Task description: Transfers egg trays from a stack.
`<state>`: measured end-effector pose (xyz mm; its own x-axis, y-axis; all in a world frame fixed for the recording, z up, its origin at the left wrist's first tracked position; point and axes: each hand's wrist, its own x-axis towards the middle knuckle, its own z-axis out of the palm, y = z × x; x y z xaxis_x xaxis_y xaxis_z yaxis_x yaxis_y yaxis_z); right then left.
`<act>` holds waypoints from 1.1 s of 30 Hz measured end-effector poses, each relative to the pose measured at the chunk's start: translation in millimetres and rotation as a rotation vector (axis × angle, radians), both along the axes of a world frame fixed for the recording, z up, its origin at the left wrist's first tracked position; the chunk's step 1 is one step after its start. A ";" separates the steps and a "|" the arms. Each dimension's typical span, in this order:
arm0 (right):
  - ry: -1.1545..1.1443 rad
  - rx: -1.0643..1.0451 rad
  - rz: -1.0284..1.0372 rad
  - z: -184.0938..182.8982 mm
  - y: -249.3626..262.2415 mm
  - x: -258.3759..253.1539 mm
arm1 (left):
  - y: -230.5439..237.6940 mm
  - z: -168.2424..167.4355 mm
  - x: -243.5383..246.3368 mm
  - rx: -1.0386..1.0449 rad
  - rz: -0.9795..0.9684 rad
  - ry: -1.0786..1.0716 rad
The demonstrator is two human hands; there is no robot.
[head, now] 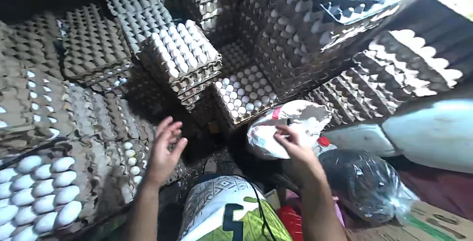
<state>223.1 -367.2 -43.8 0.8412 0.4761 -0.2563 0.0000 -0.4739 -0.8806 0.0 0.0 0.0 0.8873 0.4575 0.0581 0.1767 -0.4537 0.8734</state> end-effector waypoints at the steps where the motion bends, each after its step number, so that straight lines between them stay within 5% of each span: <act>1: 0.141 -0.055 0.048 -23.9 -2.3 -9.6 | -12.1 -22.7 -3.1 -0.058 0.012 0.068; 5: 0.387 -0.026 0.173 -64.1 5.5 -43.8 | -54.2 -56.4 -12.8 -0.129 -0.007 0.165; 14: 0.187 -0.040 0.191 -55.3 26.7 -4.6 | -24.6 -38.6 71.9 0.063 -0.275 0.110; 19: 0.328 0.113 0.058 -67.8 39.2 7.1 | 33.0 -34.0 120.3 0.130 -0.301 0.024; 25: 0.350 0.276 -0.211 -60.3 87.8 47.6 | 166.2 -32.5 163.3 0.254 -0.117 -0.030; 28: 0.338 0.321 -0.242 -61.8 143.3 83.2 | 222.8 -41.0 183.1 0.081 0.071 -0.043; 33: 0.261 0.284 -0.189 -39.5 248.0 144.6 | 254.7 -84.0 249.4 -0.517 0.409 -0.019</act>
<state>367.7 -119.3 -83.3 0.8447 0.4020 -0.3533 -0.3038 -0.1833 -0.9349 249.4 254.7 -84.0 0.6366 0.7309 -0.2459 0.2282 0.1260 0.9654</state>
